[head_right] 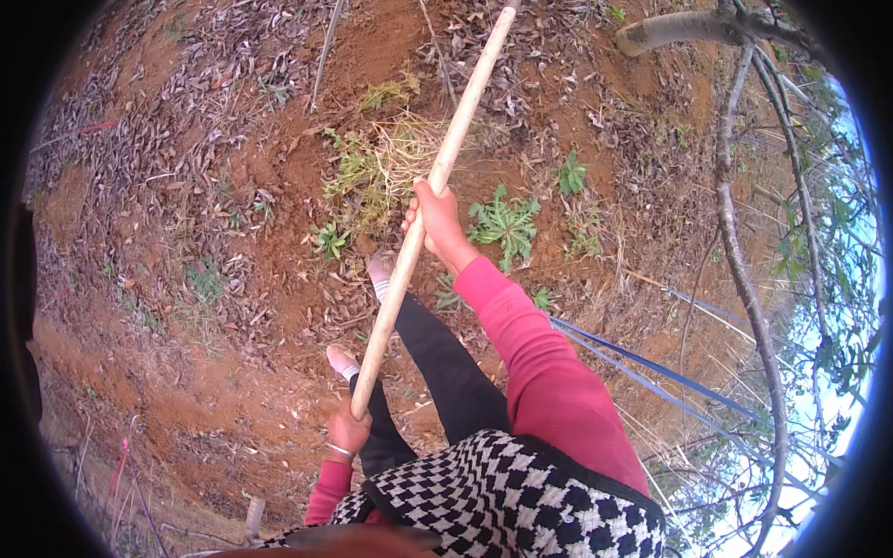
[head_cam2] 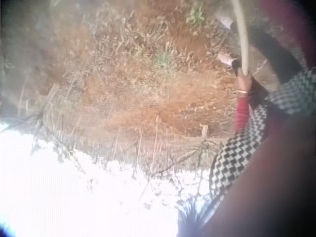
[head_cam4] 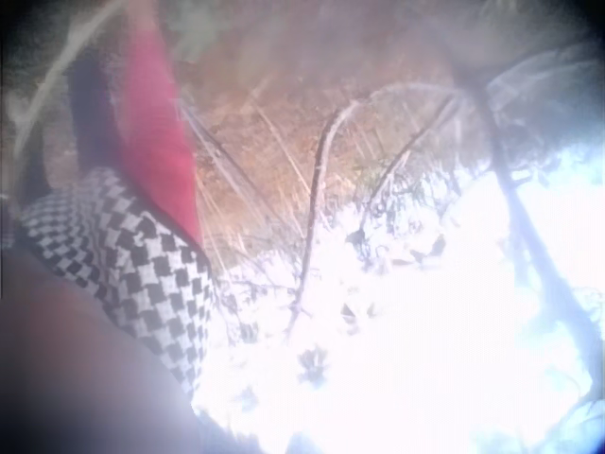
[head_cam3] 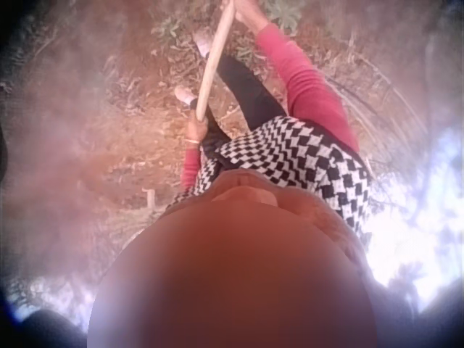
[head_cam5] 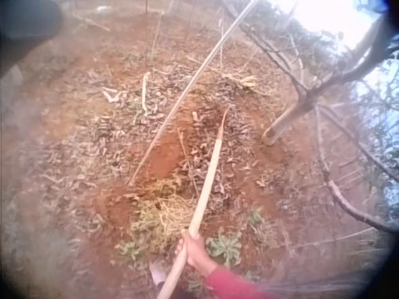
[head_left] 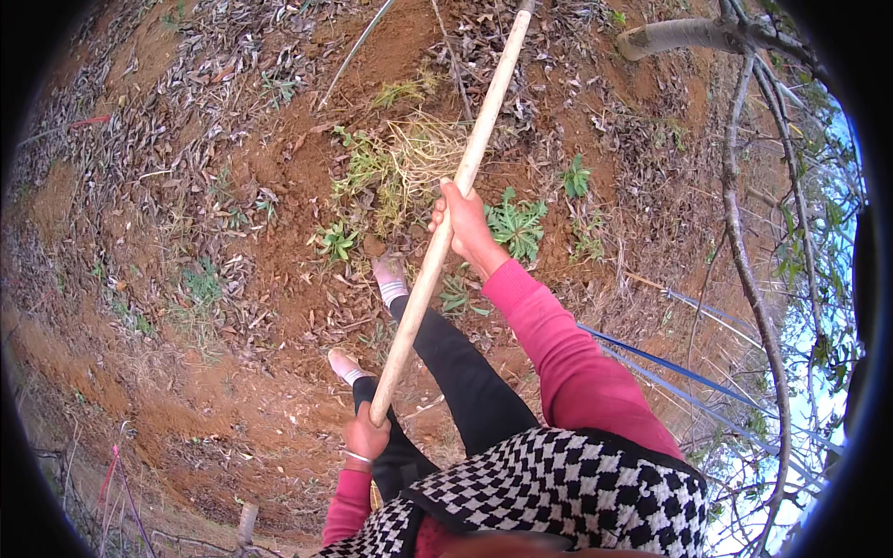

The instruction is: The person uses a rake to clear dry leaves and debris from a patch of soil in an outdoor area. They then use a long stick to poke and move remaining debris, and finally pick up a small branch by hand.

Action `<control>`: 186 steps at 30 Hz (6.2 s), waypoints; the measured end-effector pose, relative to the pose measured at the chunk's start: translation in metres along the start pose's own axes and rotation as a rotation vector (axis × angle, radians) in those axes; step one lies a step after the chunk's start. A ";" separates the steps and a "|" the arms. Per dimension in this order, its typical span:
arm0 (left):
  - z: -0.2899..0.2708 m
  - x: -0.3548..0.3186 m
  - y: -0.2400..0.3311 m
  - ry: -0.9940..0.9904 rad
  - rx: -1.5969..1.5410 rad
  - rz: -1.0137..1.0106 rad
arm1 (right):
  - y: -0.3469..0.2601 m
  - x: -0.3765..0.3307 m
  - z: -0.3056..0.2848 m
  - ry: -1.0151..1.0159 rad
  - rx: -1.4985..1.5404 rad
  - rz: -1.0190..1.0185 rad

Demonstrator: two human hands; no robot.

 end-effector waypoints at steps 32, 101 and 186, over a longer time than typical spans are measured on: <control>-0.021 -0.060 -0.034 -0.059 -0.369 -0.129 | -0.010 0.024 0.047 -0.135 -0.390 -0.048; 0.109 -0.240 -0.300 -0.579 -0.845 -0.331 | 0.164 -0.165 0.069 -0.138 -0.694 -0.093; 0.324 -0.340 -0.445 -0.435 -0.249 -0.762 | 0.385 -0.396 0.031 -0.370 -0.779 0.337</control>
Point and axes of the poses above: each hand's wrist, its own x-axis towards the middle knuckle, its own z-axis out of the palm, y = z × x, the point moved 8 cm from there along x, towards the middle knuckle, and after that the axes turned 12 degrees about -z, right-handed, at the moved point
